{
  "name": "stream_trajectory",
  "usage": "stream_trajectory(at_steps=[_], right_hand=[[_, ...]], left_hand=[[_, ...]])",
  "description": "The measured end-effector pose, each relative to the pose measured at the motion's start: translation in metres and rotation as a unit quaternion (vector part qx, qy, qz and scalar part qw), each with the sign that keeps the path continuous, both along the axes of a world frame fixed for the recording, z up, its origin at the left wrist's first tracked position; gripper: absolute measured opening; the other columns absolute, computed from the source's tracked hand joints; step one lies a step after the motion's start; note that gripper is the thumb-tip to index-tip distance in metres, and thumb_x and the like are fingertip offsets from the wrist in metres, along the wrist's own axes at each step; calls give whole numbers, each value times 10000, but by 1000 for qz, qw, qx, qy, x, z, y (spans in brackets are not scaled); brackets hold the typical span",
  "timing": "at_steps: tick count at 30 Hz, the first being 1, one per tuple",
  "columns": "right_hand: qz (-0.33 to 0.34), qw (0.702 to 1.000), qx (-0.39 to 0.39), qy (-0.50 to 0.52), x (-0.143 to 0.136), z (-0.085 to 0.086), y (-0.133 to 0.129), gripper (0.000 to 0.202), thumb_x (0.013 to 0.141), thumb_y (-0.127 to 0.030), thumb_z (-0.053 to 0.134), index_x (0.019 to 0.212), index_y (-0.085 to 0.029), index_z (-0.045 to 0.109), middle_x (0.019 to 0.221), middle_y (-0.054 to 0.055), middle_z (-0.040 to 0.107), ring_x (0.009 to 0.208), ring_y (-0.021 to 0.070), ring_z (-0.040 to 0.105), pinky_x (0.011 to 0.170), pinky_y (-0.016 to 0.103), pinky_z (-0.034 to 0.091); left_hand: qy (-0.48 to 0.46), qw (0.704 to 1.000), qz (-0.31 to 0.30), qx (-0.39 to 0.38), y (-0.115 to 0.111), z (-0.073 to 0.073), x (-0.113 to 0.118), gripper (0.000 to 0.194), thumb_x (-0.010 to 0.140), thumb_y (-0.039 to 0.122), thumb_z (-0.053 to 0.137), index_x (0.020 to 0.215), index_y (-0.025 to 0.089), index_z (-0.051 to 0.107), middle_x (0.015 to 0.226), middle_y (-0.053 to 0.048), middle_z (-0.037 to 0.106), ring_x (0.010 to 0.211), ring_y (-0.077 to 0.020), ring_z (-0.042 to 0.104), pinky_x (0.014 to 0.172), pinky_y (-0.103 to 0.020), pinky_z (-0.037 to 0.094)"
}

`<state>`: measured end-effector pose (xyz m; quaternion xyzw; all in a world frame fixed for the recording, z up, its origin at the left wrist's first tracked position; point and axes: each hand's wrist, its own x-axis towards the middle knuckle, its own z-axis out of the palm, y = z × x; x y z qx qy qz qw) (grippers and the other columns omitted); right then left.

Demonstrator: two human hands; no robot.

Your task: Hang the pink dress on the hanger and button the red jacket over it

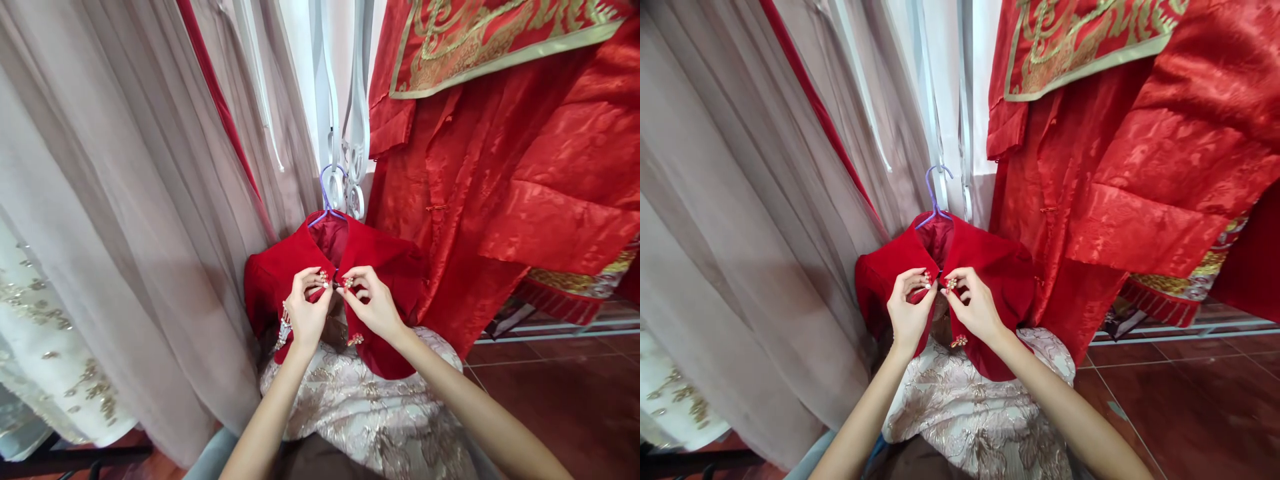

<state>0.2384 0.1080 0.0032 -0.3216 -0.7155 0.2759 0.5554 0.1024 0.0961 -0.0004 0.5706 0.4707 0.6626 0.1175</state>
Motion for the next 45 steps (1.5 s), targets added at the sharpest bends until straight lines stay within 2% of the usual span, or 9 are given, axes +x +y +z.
stream_trajectory(at_steps=[2, 5, 11, 16, 24, 30, 34, 37, 45], right_hand=[[28, 1000, 3, -14, -1, 2, -2, 180, 824, -260, 576, 989, -236, 506, 973, 49, 599, 824, 156, 609, 573, 226, 542], [55, 998, -7, 20, -1, 1, -2, 258, 824, -258, 586, 1071, -240, 515, 1036, 54, 596, 879, 160, 601, 599, 234, 572], [63, 992, -57, 94, 4, -3, -1, 204, 858, -337, 568, 1036, -237, 562, 1019, 49, 620, 922, 176, 619, 620, 269, 619], [53, 995, -31, 77, 5, -1, -1, 178, 858, -332, 574, 1008, -239, 593, 967, 40, 640, 897, 176, 632, 621, 272, 624], [25, 999, 35, -17, 5, 10, 4, 221, 888, -304, 515, 1082, -252, 608, 1061, 55, 663, 959, 196, 641, 699, 300, 610], [7, 996, 73, -55, 5, 15, 10, 225, 910, -266, 475, 1082, -261, 619, 1067, 44, 665, 934, 183, 653, 717, 300, 606], [-8, 994, 85, -73, 6, 13, 12, 240, 909, -275, 476, 1112, -268, 604, 1088, 45, 663, 946, 192, 657, 737, 317, 607], [-14, 993, 89, -72, 7, 12, 13, 232, 901, -296, 500, 1104, -256, 605, 1064, 45, 673, 919, 188, 665, 730, 313, 610], [-23, 994, 87, -66, 7, 17, 13, 195, 898, -318, 513, 1015, -238, 647, 991, 39, 696, 888, 186, 673, 727, 313, 612]], left_hand=[[-11, 1000, -8, -3, 3, 4, 0, 331, 725, 147, 650, 1034, 212, 553, 883, -22, 649, 833, -138, 650, 790, -282, 547], [-14, 1000, -19, -11, 3, 9, -1, 325, 704, 134, 658, 992, 211, 530, 854, -13, 649, 803, -134, 655, 752, -265, 556], [60, 997, -29, -29, -11, 5, -2, 117, 752, 155, 612, 837, 209, 552, 828, -8, 644, 792, -138, 654, 756, -267, 557], [73, 997, -8, -39, -12, 6, -2, 104, 751, 159, 611, 830, 213, 571, 850, -8, 669, 807, -149, 664, 762, -278, 558], [164, 985, -46, -42, -7, 24, -10, 112, 767, 129, 561, 825, 225, 557, 823, 8, 657, 782, -140, 656, 729, -249, 543], [304, 950, -56, -47, -8, 37, -21, 170, 796, 160, 535, 941, 247, 554, 929, -9, 679, 834, -176, 654, 782, -292, 506], [342, 936, -74, -46, -8, 48, -27, 98, 826, 266, 550, 917, 242, 578, 853, -6, 681, 755, -166, 649, 717, -271, 503], [358, 929, -88, -41, -5, 55, -29, 60, 829, 250, 540, 849, 224, 591, 788, -3, 673, 699, -152, 637, 670, -252, 491], [386, 914, -122, -32, 0, 56, -32, 91, 808, 176, 545, 842, 209, 623, 819, -18, 700, 715, -163, 661, 693, -256, 495]])
